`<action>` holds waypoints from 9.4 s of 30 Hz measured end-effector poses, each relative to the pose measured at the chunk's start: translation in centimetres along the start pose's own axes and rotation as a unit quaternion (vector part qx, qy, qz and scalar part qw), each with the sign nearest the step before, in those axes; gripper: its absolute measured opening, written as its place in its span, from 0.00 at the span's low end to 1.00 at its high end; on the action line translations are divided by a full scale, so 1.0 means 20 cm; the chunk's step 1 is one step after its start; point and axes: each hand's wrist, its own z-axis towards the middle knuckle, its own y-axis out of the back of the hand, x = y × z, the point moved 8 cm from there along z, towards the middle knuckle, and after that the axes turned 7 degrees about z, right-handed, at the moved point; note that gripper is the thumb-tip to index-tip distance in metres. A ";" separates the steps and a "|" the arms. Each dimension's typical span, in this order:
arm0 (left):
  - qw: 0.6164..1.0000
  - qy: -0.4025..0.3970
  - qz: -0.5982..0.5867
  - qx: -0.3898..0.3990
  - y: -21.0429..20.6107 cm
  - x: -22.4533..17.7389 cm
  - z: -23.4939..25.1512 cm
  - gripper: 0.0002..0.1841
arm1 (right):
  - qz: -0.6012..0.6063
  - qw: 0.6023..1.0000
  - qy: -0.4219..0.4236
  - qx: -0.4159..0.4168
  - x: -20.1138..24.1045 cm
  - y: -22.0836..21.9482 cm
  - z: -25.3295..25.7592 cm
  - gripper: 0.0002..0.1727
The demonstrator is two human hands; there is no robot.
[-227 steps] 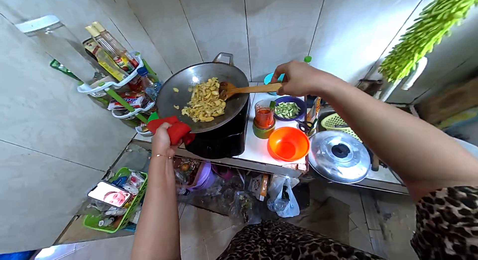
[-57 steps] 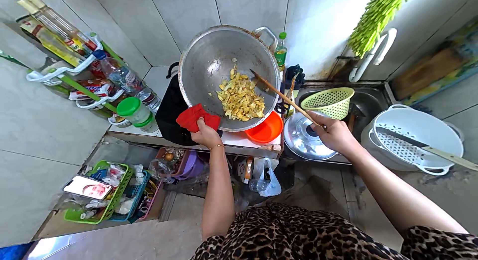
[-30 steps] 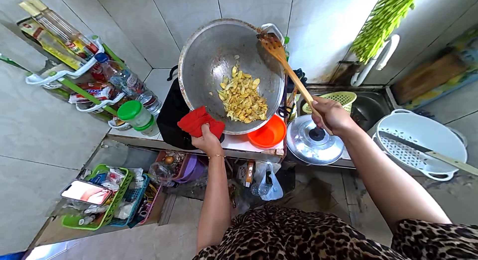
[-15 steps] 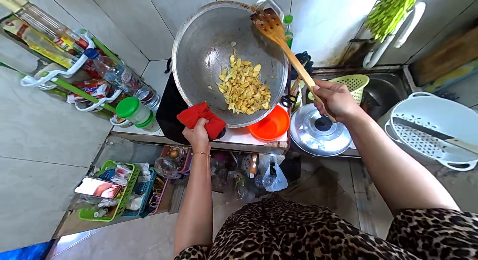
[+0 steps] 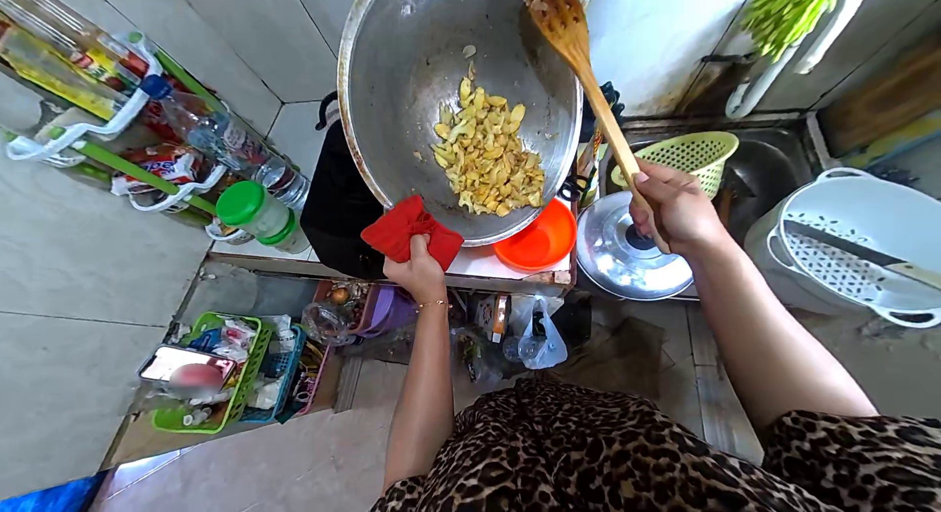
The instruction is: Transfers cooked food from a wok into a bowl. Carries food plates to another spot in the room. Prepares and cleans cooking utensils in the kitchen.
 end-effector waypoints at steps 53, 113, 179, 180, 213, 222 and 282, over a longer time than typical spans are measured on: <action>0.995 0.060 0.025 -0.073 -0.17 0.02 0.13 0.03 | -0.610 0.739 0.285 0.009 0.13 0.09 -0.63 0.27; 0.994 0.055 -0.025 -0.088 -0.18 -0.01 0.17 0.07 | -0.405 0.907 0.062 0.094 -0.16 0.40 -0.32 0.20; 0.993 0.030 -0.047 -0.105 -0.19 -0.09 0.27 0.10 | -0.423 0.902 0.080 0.044 0.04 0.34 -0.53 0.22; 0.993 0.028 -0.048 -0.105 -0.20 -0.10 0.27 0.10 | -0.432 0.897 0.090 0.028 0.09 0.32 -0.48 0.22; 0.994 0.043 -0.042 -0.088 -0.22 -0.06 0.29 0.13 | -0.270 0.961 -0.034 0.053 -0.21 0.22 -0.40 0.21; 0.993 0.034 -0.033 -0.109 -0.20 -0.08 0.31 0.14 | -0.288 0.954 -0.011 0.085 -0.17 0.30 -0.48 0.22; 0.992 0.040 -0.067 -0.099 -0.18 -0.08 0.27 0.14 | -0.388 0.920 0.051 0.020 -0.07 0.24 -0.52 0.23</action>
